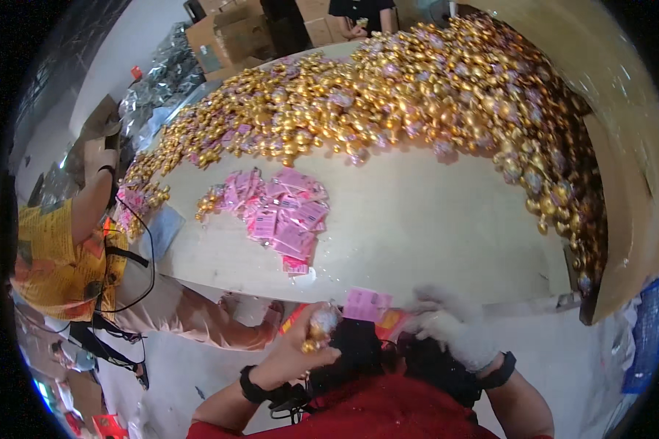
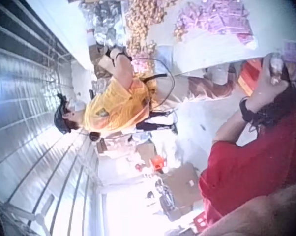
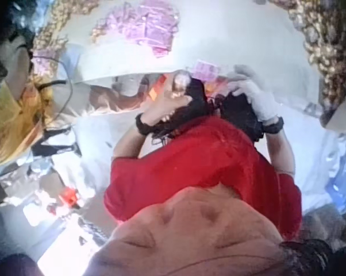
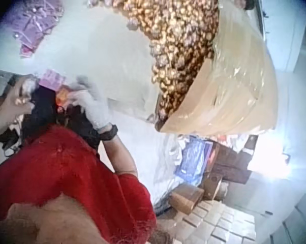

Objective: The person is attaching pink tags to small gold bear-shaped toys and sorting them on a table.

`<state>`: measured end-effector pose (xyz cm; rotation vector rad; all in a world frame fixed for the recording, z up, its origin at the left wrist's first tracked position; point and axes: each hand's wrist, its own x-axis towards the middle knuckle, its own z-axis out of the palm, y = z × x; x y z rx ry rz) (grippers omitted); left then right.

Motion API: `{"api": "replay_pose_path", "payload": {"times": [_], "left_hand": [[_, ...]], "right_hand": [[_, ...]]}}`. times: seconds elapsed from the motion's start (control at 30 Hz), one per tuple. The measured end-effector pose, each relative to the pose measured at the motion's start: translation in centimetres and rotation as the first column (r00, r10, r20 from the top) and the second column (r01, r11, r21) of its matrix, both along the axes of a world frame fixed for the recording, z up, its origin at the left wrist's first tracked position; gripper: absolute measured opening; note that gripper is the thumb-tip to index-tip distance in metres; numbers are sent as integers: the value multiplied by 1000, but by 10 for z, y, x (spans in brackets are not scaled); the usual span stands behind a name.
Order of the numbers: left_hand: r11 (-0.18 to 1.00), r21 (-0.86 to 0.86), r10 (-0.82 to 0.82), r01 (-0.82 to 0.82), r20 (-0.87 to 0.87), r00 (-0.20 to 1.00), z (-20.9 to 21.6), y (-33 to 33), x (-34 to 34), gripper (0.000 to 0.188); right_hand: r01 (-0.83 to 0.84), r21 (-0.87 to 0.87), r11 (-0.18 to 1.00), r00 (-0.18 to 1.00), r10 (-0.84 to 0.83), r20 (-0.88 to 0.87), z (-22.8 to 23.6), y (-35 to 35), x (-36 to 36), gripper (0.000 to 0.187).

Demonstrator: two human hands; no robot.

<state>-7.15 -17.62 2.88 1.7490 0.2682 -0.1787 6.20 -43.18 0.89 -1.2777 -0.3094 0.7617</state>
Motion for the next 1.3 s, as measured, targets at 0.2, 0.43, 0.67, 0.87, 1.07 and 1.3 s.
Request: {"api": "replay_pose_path", "payload": {"times": [0.2, 0.43, 0.67, 0.87, 1.07, 1.3], "left_hand": [[867, -381, 410, -321, 180, 894, 39, 119, 61, 28], [602, 186, 647, -776, 456, 611, 101, 311, 137, 82], [410, 665, 484, -624, 422, 767, -30, 331, 134, 35], [330, 763, 386, -556, 428, 817, -46, 351, 133, 37], [325, 646, 425, -690, 552, 717, -42, 366, 148, 57], [189, 871, 505, -454, 310, 805, -23, 370, 156, 46]], "right_hand": [[227, -213, 950, 974, -218, 66, 12, 2, 18, 31], [293, -187, 938, 956, -292, 32, 2, 9, 24, 24], [352, -262, 898, 935, -350, 56, -1, 17, 21, 21], [363, -260, 895, 931, -358, 67, -2, 18, 19, 20], [385, -283, 879, 922, -383, 62, -5, 20, 20, 17], [354, -295, 888, 935, -348, 73, -2, 19, 22, 17]]}}
